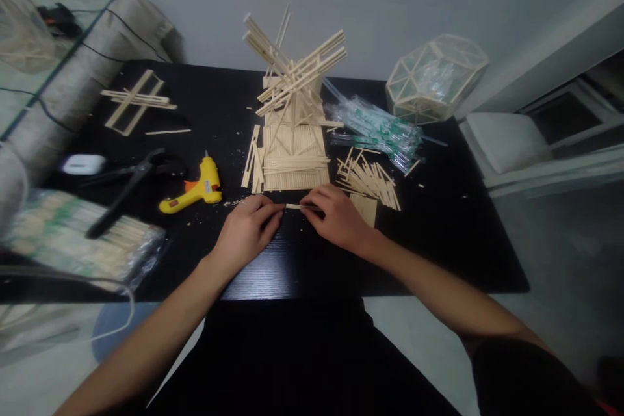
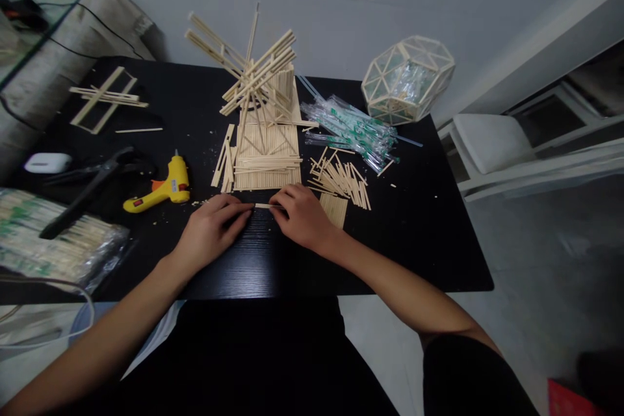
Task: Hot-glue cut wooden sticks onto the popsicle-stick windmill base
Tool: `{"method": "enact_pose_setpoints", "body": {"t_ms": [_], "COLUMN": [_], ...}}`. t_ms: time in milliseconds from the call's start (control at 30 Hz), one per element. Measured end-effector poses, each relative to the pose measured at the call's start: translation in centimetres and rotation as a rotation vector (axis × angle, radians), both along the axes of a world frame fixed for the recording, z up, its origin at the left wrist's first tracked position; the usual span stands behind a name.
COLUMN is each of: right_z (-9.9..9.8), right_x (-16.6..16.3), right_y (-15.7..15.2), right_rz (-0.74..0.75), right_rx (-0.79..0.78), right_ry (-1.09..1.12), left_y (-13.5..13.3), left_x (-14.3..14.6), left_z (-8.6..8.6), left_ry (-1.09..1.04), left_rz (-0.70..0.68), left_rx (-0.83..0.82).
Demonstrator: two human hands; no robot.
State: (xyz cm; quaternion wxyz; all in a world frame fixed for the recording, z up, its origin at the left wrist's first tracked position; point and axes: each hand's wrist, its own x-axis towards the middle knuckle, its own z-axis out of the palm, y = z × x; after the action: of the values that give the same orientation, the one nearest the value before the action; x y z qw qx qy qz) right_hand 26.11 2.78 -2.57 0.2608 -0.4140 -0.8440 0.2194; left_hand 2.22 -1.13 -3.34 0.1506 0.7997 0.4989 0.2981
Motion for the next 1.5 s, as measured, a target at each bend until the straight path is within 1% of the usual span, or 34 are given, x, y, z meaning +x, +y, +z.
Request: {"method": "enact_pose_setpoints", "body": {"t_ms": [133,200,333,500,633,867,1033,1100,1200,1267,1333,1500], "right_z": [0.4,0.6,0.6,0.4,0.4,0.5,0.6,0.6,0.5,0.4,0.3,0.2], "right_x": [-0.1,-0.3,-0.8,-1.1,-1.1,-1.1,-1.1,-1.1,-1.1,-1.1,-1.1,-1.1], "right_y": [0.4,0.6,0.7,0.6,0.6,0.8,0.8,0.8,0.8,0.9,0.8,0.8], "right_rz": [0.008,0.019,0.036,0.025,0.024,0.036,0.04,0.044,0.039,0.034,0.034,0.039], "right_rx": [-0.009,-0.012,-0.006,0.012,0.008,-0.032,-0.043,-0.05,-0.046,-0.042,-0.043,-0.043], "right_ry": [-0.033,-0.051,-0.072,-0.076,-0.07,-0.072,-0.065,-0.062,-0.055,-0.046,-0.04,-0.042], "left_y": [0.6,1.1,2.0,2.3,2.2,2.6,2.3,2.0,1.5,1.2,1.0,0.9], "left_x": [0.0,0.0,0.2,0.5,0.6,0.6,0.7,0.7,0.7,0.7,0.8,1.1], "left_z": [0.9,1.5,2.1,1.7,1.4,1.7,1.4,1.3,1.3,1.3,1.2,0.6], "left_ry": [-0.087,-0.07,0.006,0.045,0.021,0.006,-0.048,-0.084,-0.059,-0.01,0.019,-0.002], "left_rz": [0.032,0.023,-0.045,-0.047,-0.035,-0.037,-0.001,0.037,0.077,0.074,0.067,0.024], "left_rx": [-0.136,-0.182,-0.217,-0.21,-0.207,-0.259,-0.284,-0.236,-0.084,-0.013,0.019,0.129]}}
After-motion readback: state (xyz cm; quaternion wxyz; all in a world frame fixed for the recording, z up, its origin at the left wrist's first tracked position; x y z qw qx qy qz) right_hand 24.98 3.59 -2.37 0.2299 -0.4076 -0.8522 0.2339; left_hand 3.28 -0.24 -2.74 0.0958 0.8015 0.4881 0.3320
